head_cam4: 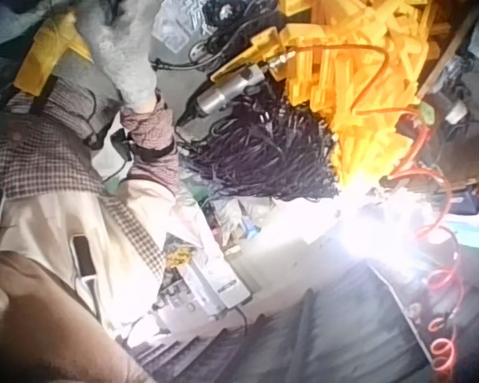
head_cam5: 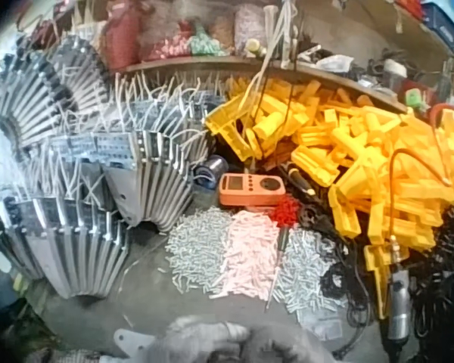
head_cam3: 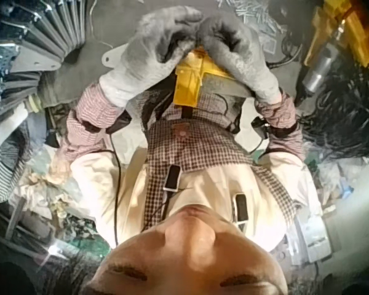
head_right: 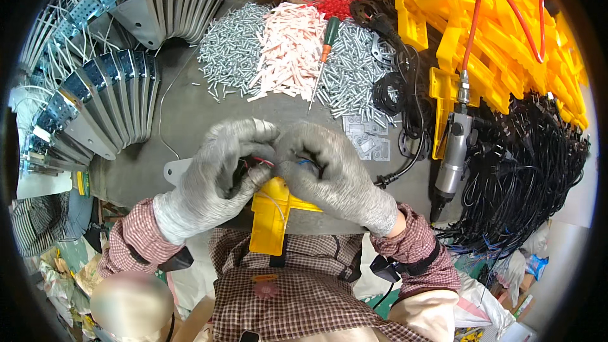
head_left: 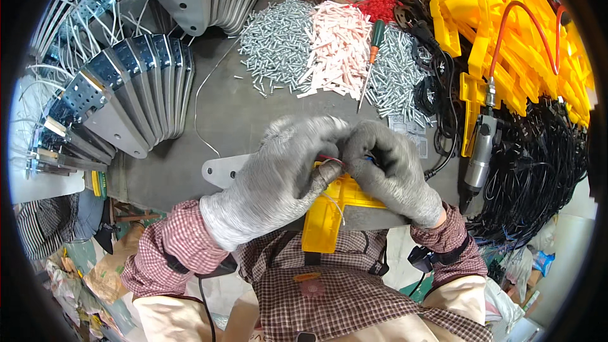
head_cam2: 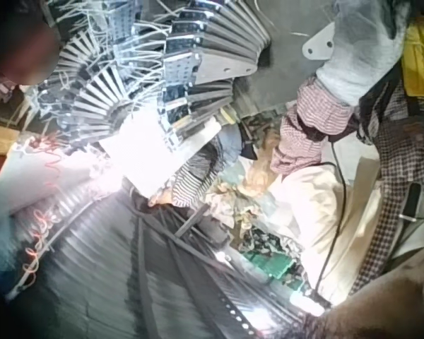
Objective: The recorder is assembling an electronic device, involving wiring, soldering, and screw driving within a plastic housing.
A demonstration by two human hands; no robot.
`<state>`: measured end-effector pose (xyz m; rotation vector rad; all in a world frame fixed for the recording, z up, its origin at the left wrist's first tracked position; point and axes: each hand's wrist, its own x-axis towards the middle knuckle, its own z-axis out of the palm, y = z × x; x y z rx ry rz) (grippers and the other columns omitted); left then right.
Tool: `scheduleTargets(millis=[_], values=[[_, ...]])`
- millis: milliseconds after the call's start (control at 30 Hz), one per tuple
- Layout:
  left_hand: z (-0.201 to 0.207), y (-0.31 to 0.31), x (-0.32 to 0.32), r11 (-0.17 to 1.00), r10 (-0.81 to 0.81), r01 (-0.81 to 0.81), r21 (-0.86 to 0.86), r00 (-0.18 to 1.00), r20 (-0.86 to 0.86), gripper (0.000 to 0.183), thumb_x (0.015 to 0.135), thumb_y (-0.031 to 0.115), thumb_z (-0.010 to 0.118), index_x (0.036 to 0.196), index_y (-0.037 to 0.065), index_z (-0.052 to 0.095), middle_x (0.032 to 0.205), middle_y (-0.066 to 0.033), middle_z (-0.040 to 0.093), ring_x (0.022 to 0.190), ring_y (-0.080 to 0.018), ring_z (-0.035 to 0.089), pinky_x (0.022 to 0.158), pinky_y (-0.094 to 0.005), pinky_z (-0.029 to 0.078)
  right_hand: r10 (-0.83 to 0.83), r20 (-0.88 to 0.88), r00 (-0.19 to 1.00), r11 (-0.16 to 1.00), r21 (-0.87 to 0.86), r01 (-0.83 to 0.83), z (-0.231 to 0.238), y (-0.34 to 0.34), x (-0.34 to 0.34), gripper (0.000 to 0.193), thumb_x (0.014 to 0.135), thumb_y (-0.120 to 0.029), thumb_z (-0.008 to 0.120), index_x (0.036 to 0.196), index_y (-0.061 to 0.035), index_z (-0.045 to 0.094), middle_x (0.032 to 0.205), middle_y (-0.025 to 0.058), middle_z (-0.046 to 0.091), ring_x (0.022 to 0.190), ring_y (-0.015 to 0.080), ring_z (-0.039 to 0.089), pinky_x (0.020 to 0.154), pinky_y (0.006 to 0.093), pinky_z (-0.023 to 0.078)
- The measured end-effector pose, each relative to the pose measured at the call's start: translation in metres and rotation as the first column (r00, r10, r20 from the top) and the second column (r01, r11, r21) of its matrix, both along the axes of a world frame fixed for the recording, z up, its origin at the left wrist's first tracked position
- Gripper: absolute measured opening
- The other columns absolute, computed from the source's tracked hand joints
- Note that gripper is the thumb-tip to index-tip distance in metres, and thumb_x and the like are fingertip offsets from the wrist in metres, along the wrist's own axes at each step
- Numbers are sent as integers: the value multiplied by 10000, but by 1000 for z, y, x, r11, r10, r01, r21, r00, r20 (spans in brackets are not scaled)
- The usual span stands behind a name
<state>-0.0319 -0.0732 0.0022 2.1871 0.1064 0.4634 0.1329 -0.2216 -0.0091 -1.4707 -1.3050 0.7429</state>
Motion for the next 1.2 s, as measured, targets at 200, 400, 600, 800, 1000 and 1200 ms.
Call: scheduleTargets(millis=[200, 400, 600, 800, 1000, 1200], values=[[16, -10, 9, 994, -40, 23, -104, 985, -168, 374, 855, -2, 665, 1224, 49, 628, 1181, -87, 614, 1085, -219, 624, 1021, -387, 472, -120, 406, 906, 991, -12, 136, 14, -12, -10, 240, 740, -21, 736, 959, -68, 648, 870, 100, 654, 721, 295, 660, 635, 396, 548], [-9, -13, 8, 977, 31, -32, -211, 999, -9, 611, 833, -155, 596, 1407, 4, 461, 1258, -141, 610, 976, -179, 661, 910, -346, 550, -234, 456, 859, 970, 43, 241, 17, -11, -22, 225, 810, -51, 752, 1018, -11, 676, 892, 128, 635, 785, 259, 672, 674, 346, 535], [12, -19, 15, 909, -25, 24, 415, 1000, -3, 542, 752, -11, 695, 1283, 51, 606, 1026, -76, 674, 907, -244, 660, 1013, -452, 457, -130, 449, 884, 976, -98, 193, 18, -18, -11, 335, 790, -182, 759, 1090, -68, 662, 920, 131, 658, 812, 325, 683, 668, 407, 547], [2, -19, 10, 991, 100, -107, -82, 991, -85, 370, 822, 61, 670, 1188, 24, 630, 1148, -106, 618, 1007, -249, 646, 1005, -437, 468, -48, 206, 977, 971, -219, 94, 10, -9, 3, 301, 867, -164, 717, 1147, -72, 655, 899, 147, 685, 840, 334, 696, 706, 414, 557], [13, -4, 19, 906, -72, -17, -423, 979, -192, 257, 890, 84, 645, 1131, -3, 623, 1258, -121, 584, 1096, -233, 624, 992, -405, 489, -72, 451, 890, 994, -39, 100, 17, -18, 1, 200, 888, -95, 715, 1077, -44, 672, 955, 121, 678, 855, 251, 689, 741, 338, 547], [4, -8, 13, 996, 9, -2, 92, 997, -76, 310, 824, 45, 685, 1133, 40, 653, 1265, -144, 601, 1162, -281, 607, 1035, -431, 470, -113, -5, 994, 976, -188, 110, 13, -15, -2, 298, 919, -221, 708, 1128, -19, 640, 1069, 149, 659, 945, 286, 698, 773, 369, 556]])
